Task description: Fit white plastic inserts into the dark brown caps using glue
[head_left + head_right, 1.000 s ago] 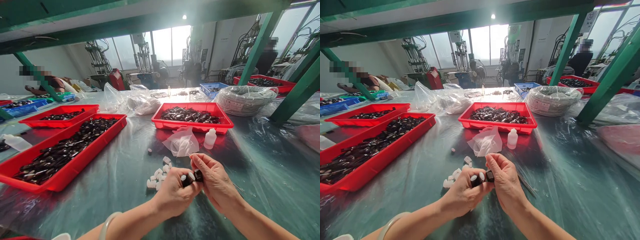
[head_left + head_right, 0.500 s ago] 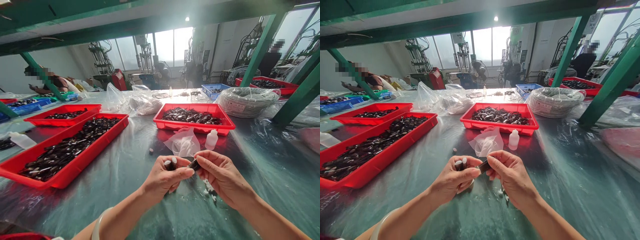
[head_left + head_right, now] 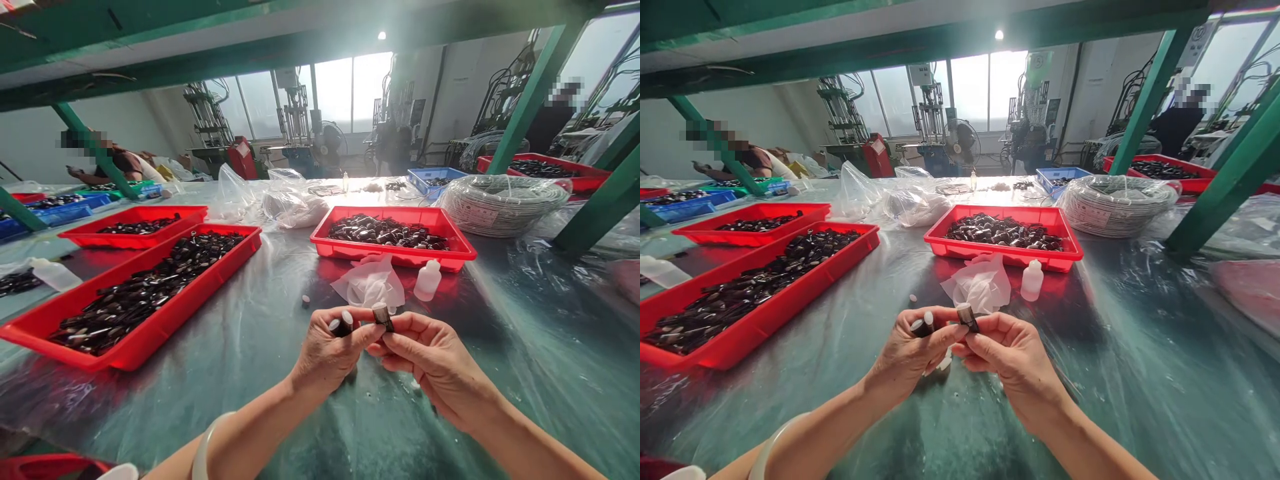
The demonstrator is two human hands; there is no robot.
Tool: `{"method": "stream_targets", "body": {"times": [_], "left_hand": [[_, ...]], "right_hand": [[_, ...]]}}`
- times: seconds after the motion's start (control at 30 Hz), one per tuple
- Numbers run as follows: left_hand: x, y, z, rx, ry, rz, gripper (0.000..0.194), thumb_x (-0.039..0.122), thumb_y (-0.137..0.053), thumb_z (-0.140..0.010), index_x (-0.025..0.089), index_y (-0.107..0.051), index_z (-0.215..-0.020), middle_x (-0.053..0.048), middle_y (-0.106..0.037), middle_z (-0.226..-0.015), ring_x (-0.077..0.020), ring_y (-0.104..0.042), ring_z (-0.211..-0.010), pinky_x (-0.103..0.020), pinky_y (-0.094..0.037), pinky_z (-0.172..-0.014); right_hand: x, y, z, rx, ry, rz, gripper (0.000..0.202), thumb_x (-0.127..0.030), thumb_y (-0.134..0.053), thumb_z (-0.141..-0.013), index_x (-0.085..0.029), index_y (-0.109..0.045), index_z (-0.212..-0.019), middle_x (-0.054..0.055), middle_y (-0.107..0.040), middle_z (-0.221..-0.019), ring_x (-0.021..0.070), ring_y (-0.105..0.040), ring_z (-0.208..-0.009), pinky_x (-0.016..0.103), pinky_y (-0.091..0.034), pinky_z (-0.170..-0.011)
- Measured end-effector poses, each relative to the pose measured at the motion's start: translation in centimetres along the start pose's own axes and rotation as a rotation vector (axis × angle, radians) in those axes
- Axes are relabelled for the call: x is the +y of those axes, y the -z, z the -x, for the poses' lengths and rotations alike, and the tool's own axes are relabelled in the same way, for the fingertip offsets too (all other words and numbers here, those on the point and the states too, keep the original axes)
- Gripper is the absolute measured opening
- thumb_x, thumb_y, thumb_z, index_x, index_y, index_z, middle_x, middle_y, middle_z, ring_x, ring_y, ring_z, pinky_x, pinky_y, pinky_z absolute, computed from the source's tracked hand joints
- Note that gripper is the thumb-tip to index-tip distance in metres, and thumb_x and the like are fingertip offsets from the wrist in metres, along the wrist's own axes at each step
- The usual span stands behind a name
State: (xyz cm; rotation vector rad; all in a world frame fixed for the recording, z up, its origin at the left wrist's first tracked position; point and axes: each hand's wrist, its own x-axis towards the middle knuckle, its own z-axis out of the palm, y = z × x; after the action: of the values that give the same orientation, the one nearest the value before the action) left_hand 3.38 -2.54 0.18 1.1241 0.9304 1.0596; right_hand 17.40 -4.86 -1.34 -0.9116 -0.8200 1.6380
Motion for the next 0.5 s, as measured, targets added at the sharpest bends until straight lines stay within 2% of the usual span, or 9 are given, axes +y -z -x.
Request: {"method": "stream_targets", "body": {"times": [0.17,0.5], "left_hand": [[0.14,-0.16,0.07,-0.010,0.033,0.050,0.029,0.031,-0.075,-0.058,0.008,-0.070,-0.076,0.007,-0.042,-0.039,-0.0007,-0.028,-0.032,-0.016,-0.017,-0.031],[-0.23,0.12,0.07,-0.094,0.042,0.048,0.026,0.031,-0.071,-0.066,0.008,-0.069,-0.078,0.009,-0.034,-0.038,-0.0005,-0.022,-0.033,-0.017,-0.015,-0.033]], "right_hand": [[0.17,0.01,-0.01,-0.002,-0.006,0.043,0.020,-0.026,-0.075,-0.063,-0.015,-0.069,-0.078,0.005,-0.072,-0.068,0.0123,-0.066,-0.061,0.018,-0.048,-0.053],[0.14,-0.05,-0.12,-0.007,0.011,0.008,0.019,-0.025,-0.076,-0.062,-0.015,-0.069,-0.076,0.003,-0.071,-0.065,0.0108,-0.066,-0.059,0.015,-0.046,-0.050]]}}
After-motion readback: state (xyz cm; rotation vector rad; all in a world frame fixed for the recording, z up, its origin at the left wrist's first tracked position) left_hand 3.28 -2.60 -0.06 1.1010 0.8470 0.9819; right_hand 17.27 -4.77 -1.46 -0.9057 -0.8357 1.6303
